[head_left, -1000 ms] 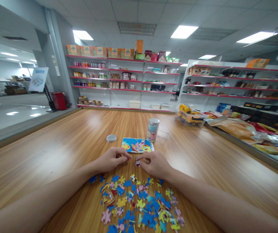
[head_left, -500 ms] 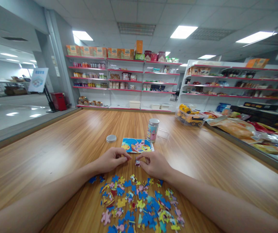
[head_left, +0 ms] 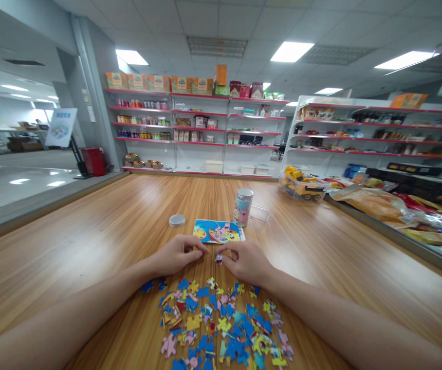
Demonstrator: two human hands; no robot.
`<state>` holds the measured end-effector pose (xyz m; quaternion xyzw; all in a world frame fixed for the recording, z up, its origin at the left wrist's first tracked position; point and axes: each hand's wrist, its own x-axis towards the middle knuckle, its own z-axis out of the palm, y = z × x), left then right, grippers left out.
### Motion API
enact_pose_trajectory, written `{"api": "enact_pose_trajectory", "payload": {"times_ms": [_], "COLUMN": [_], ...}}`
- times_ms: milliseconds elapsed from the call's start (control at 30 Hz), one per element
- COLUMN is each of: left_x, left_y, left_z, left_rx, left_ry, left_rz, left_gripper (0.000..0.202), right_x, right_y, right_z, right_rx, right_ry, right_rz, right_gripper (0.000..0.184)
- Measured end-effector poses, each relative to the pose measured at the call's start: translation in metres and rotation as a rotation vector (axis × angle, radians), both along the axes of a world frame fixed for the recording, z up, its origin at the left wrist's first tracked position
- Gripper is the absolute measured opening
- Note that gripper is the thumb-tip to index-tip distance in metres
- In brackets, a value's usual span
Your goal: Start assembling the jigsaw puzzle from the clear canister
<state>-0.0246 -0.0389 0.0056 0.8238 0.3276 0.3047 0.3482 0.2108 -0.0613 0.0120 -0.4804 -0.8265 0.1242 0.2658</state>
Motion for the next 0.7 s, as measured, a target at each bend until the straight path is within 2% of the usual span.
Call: {"api": "enact_pose_trajectory", "payload": {"times_ms": [400, 533, 700], "left_x": [-0.0004, 0.0002, 0.0004], "left_y": [-0.0006, -0.0002, -0.0001], "left_z": [0.0002, -0.0006, -0.0022], "left_rx": [-0.004, -0.037, -0.028], "left_ry": [0.007, -0.001, 0.001], "left_rz": [-0.001, 0.009, -0.002], "left_gripper": [0.023, 0.023, 0.023], "right_x": [0.0013, 0.0023, 0.0023], "right_y": [0.0027, 0.0069, 0.0068], "right_z": [-0.0042, -0.0058, -0.0030], "right_rx": [-0.003, -0.002, -0.020], "right_ry": [0.073, 0.140, 0.119], "right_rz": [0.009, -0.037, -0.100], "right_gripper": [0.024, 0.020, 0.021]}}
